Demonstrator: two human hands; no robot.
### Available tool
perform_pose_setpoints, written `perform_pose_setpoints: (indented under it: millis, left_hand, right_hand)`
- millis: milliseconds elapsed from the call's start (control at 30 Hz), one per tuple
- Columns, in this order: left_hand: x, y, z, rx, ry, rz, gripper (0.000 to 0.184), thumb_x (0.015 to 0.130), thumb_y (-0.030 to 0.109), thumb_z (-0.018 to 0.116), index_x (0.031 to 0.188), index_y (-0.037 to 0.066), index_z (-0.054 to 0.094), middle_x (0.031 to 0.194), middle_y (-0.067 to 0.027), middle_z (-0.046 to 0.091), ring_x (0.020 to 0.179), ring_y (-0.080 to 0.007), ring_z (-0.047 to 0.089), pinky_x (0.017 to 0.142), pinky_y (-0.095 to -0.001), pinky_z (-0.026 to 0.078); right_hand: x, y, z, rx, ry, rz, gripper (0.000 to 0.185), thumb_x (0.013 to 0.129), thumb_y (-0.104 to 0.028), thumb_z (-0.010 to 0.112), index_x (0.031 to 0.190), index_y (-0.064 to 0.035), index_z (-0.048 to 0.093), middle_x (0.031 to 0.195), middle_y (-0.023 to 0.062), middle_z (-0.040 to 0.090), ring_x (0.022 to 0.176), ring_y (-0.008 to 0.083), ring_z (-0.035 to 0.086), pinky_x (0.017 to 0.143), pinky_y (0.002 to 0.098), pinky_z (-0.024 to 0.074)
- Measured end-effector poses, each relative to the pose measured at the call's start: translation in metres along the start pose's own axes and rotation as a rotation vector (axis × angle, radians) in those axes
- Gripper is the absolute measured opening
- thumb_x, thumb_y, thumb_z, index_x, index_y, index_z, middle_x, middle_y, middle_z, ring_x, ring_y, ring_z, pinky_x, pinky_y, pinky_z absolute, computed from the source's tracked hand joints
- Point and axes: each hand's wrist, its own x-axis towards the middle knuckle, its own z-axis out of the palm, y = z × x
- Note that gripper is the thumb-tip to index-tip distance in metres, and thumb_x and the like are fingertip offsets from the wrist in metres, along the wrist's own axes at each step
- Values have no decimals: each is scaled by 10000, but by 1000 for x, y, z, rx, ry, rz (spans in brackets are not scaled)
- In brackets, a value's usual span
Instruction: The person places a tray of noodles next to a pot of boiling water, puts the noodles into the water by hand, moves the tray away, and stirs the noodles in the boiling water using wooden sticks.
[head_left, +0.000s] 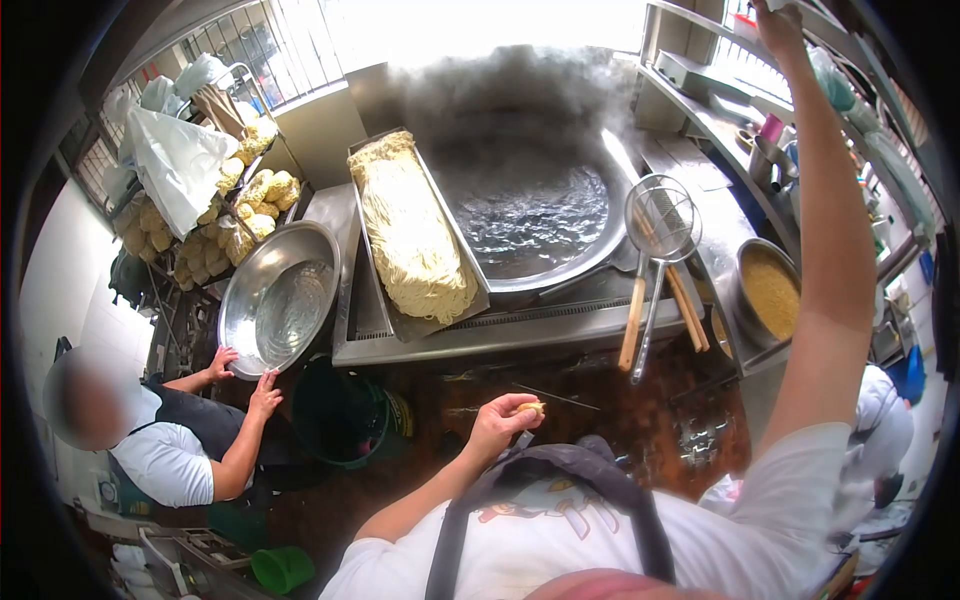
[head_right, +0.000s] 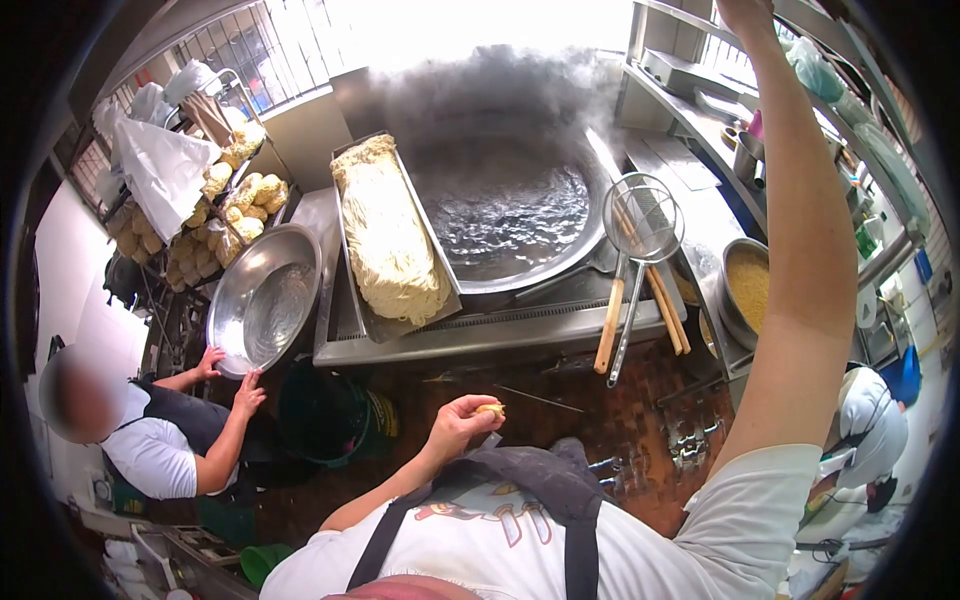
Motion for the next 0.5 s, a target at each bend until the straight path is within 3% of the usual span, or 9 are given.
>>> perform_pose_setpoints:
  millis: [167,367,500]
  left_hand:
    - [1,1,0,-4,4,-4,270,953,75,679,1205,-21,653,1090,-119,707,978,-176,704,912,-327,585]
    - [3,-2,-3,2,2,-3,269,950,73,682,1201,-20,656,1083,-117,709,975,-175,704,913,-327,584]
    - [3,-1,-2,1,-3,-7,276,949,73,684,1206,-22,652,1083,-116,708,978,-175,703,915,-324,584]
  right_hand:
    - [-9,-12,-8,122,-33,41,927,1007,-478,461,1479,206,51,1523,439,157,1428,513,238,1229,498,181]
    - [-2,3,5,-148,-13,-21,924,999,-475,469,1485,196,58,1514,421,195,1422,497,267,1206,506,240]
    - [-20,-20,-12,95,2,57,930,1000,-477,462,1476,211,56,1519,434,172,1421,514,255,1215,508,219]
